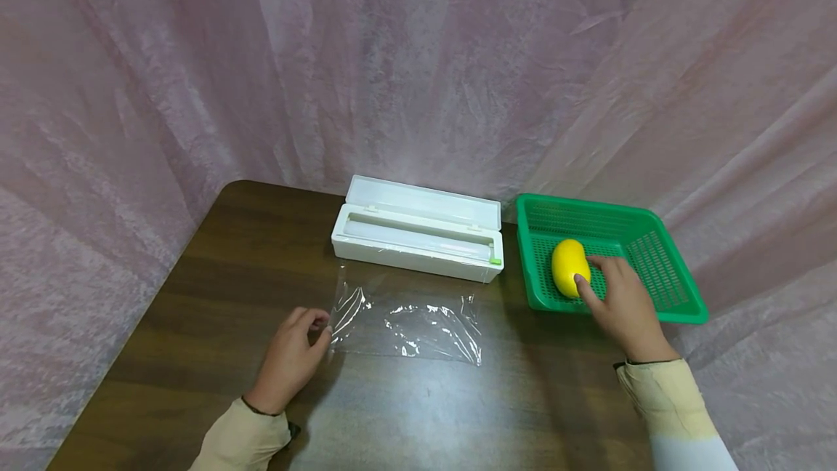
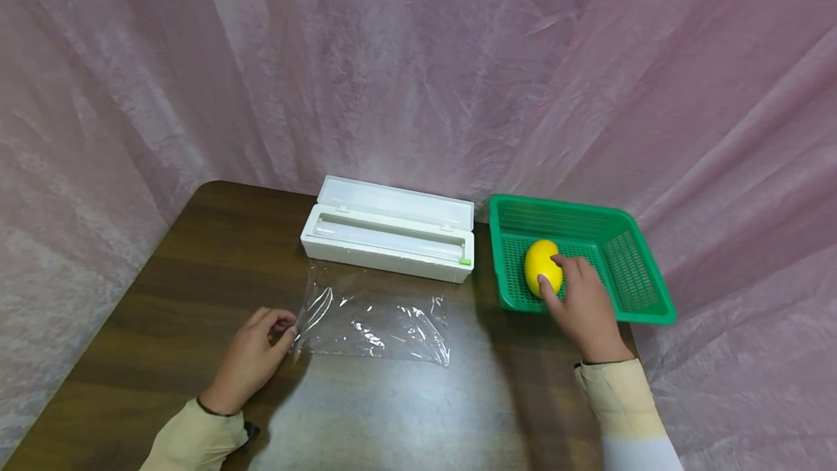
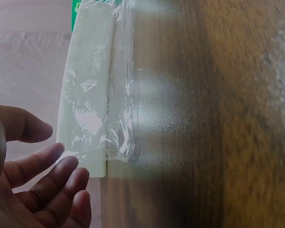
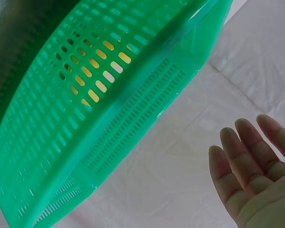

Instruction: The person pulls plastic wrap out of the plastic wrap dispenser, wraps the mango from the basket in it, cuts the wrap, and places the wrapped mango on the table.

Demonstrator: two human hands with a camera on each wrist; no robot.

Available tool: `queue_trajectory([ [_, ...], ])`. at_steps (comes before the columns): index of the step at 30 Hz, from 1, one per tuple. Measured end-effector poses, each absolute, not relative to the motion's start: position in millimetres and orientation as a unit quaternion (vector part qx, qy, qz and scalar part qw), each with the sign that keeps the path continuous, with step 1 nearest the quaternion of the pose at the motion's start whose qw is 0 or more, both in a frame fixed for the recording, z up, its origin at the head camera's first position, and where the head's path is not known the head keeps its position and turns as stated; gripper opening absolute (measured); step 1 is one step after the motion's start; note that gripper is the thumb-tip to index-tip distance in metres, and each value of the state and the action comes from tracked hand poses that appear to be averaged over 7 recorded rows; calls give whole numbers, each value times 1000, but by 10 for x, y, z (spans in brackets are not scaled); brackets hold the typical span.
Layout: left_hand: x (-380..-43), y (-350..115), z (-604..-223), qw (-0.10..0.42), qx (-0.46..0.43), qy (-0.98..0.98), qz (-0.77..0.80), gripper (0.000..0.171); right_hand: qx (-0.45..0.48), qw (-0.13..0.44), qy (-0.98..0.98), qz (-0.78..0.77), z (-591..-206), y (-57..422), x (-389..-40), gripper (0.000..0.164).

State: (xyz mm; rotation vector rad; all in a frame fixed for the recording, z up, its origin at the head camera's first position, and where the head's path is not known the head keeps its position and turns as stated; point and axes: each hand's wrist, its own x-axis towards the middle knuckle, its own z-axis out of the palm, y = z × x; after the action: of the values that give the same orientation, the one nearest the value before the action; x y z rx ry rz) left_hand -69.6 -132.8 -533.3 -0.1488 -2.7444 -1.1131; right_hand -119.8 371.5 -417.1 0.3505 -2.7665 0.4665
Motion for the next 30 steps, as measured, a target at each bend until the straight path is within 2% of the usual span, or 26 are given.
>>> queue_trajectory([
  [9,-699,-1332,-5350,100,-59,-917,-383,18,111,134,-975,141,-4104,3700,-1243,42],
  [23,-704,-1356,-5373,106,-61,-912,-392,24,89,78,-985,127,-3932,3732,-1391,53],
  [30,-698,-1361,-5385,102,-61,-914,-389,22,86,34,-990,106,-3878,3713,-1445,61],
])
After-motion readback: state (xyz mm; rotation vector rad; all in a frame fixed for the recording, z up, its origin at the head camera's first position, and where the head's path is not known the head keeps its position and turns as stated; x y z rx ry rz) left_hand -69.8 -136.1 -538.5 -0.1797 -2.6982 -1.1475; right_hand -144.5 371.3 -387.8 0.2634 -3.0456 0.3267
